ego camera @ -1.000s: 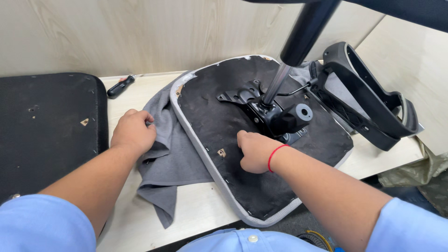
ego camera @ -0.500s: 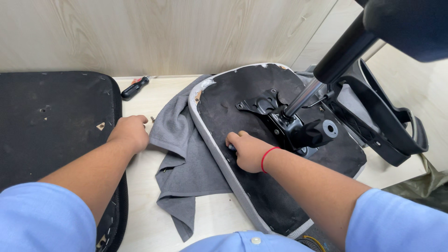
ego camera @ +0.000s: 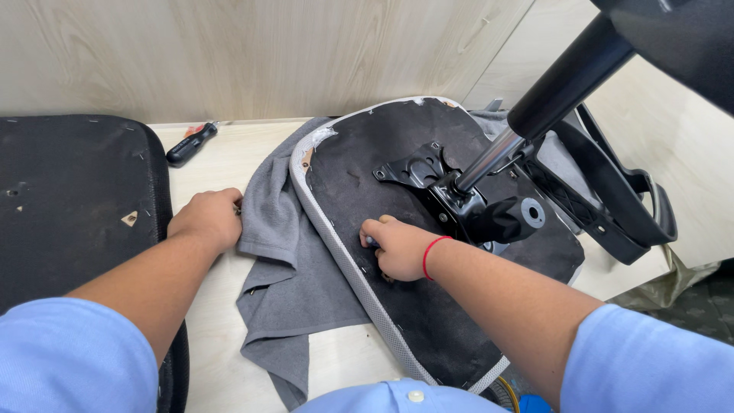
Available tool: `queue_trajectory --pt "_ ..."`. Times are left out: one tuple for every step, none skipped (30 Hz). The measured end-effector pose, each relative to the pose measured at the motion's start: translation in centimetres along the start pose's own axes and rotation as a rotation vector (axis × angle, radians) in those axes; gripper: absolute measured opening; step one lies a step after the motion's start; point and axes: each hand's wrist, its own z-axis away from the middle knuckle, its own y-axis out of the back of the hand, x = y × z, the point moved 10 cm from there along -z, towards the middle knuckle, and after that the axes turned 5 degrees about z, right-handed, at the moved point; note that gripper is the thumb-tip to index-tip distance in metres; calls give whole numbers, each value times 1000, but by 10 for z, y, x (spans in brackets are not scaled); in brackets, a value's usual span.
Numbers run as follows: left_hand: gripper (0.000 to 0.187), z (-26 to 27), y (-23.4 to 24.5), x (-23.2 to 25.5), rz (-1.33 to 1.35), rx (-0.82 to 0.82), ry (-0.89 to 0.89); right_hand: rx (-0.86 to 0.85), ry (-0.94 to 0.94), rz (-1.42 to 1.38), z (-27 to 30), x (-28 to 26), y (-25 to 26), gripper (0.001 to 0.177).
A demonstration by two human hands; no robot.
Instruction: The person uses a screwdriver to tighten screws on the underside of a chair seat and then attaches the seat to the chair base mechanism, securing it with multiple screws.
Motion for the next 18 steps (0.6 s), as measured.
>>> queue_trajectory --pt "39 -1 0 0 -5 1 3 13 26 21 -1 -2 1 33" --pt "37 -1 0 1 -11 3 5 27 53 42 -2 -3 2 33" --pt "36 -2 0 1 -17 5 8 40 80 63 -3 -4 3 33" --pt "35 -2 0 2 -9 5 13 32 65 44 -5 -1 2 33" --pt "34 -2 0 2 0 5 17 23 50 25 -5 2 1 32" --pt "33 -1 1 1 8 7 24 14 37 8 -7 4 0 32" --pt "33 -1 2 1 17 13 31 14 34 2 -8 6 -1 32" --pt "33 -1 4 0 26 20 40 14 35 -2 -9 7 -2 32" --pt "34 0 7 -2 35 28 49 14 35 -6 -10 8 -3 32" --pt "33 0 13 -1 55 50 38 26 62 33 -10 7 -2 32" --pt "33 0 19 0 75 72 27 39 89 72 -10 5 -2 32" --pt "33 2 25 0 96 96 18 51 119 113 -11 2 0 33" --pt "31 5 30 -1 117 117 13 49 117 114 -13 2 0 32" --pt "29 8 35 -1 136 136 7 47 114 113 -14 2 0 32" --pt "28 12 38 -1 155 156 0 45 111 113 -14 2 0 31" --pt "26 17 42 -1 175 183 -3 16 75 47 -15 5 -2 30" --pt "24 22 45 1 195 210 -6 -13 41 -19 -14 8 -4 28" --pt "22 27 49 3 216 238 -9 -43 6 -82 -13 10 -6 27"
